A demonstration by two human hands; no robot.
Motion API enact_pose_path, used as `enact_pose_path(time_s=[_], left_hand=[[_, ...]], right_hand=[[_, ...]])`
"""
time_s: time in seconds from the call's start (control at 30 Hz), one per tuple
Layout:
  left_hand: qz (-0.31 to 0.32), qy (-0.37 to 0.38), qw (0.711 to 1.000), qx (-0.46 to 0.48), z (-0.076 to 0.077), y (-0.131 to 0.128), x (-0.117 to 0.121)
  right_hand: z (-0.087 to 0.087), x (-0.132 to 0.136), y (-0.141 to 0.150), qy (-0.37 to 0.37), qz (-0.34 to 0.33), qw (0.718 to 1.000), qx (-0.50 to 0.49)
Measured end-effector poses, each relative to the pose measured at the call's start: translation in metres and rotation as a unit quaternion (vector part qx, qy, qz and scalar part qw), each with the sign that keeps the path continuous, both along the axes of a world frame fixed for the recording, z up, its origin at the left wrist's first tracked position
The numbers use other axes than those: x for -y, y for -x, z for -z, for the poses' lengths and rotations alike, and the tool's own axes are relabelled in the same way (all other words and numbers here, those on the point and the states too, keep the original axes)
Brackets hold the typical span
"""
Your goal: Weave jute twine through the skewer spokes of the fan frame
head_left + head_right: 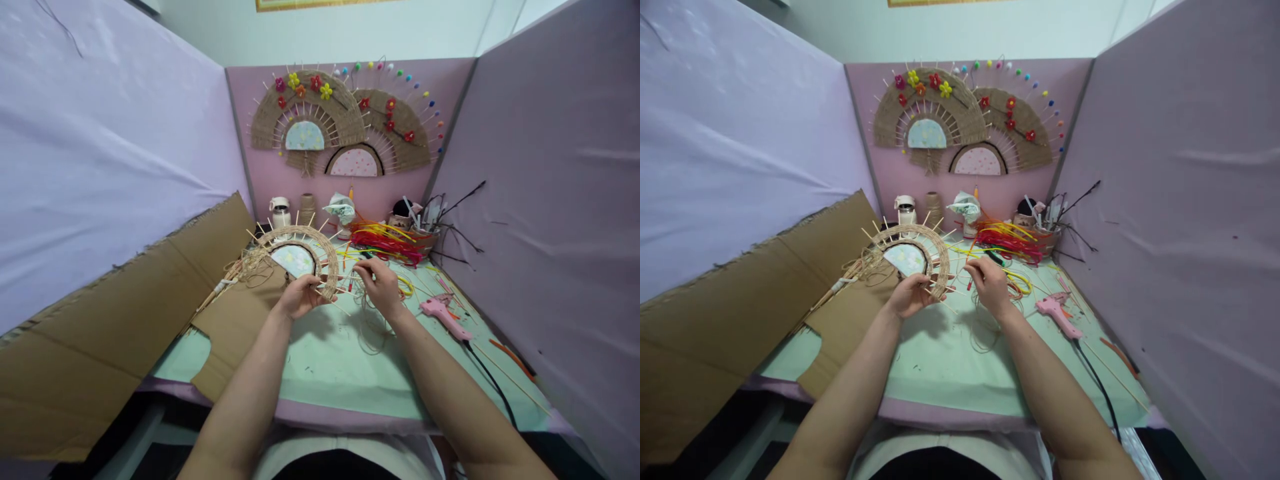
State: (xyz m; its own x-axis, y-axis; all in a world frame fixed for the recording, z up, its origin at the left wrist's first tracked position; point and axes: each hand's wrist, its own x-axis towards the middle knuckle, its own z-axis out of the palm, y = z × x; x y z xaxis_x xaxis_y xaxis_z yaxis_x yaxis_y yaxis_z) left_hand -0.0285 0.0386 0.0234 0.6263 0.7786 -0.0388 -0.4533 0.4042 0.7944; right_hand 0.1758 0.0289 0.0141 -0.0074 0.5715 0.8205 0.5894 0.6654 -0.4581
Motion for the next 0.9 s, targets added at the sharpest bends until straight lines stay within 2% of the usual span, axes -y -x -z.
enact_pose_path(time_s=[0.1, 0.4, 0.5, 0.63, 0.7, 0.77, 0.83, 0.9], left_hand=[[0.023, -0.005, 1.0, 0.014, 0.002, 0.0, 0.0], [0.12, -0.025, 0.992, 0.04, 0.013, 0.001, -0.002], [0.099, -0.021, 0.993, 0.062, 0.012, 0.002, -0.001], [0.036, -0.01, 0.993, 0.108, 0.007, 0.007, 0.004], [0.003, -0.007, 0.988, 0.156, 0.004, 0.012, 0.005], [-0.023, -0.004, 0.978, 0.207, 0.003, 0.018, 0.006], [-0.039, -0.001, 0.969, 0.245, 0.001, 0.022, 0.006], [-0.048, -0.001, 0.962, 0.267, 0.0, 0.025, 0.007]], right_hand=[[0.001, 0.002, 0.003, 0.052, 0.01, 0.998, -0.032], [0.003, 0.003, 0.013, 0.151, -0.04, 0.984, -0.086], [0.004, 0.0, 0.012, 0.213, -0.075, 0.972, -0.064], [0.008, -0.004, 0.01, 0.273, -0.106, 0.955, 0.039], [0.011, -0.009, 0.005, 0.258, -0.078, 0.959, 0.089], [0.012, -0.015, -0.007, 0.232, -0.004, 0.965, 0.118], [0.012, -0.023, -0.028, 0.196, 0.106, 0.971, 0.091], [0.01, -0.031, -0.056, 0.137, 0.219, 0.966, 0.002]])
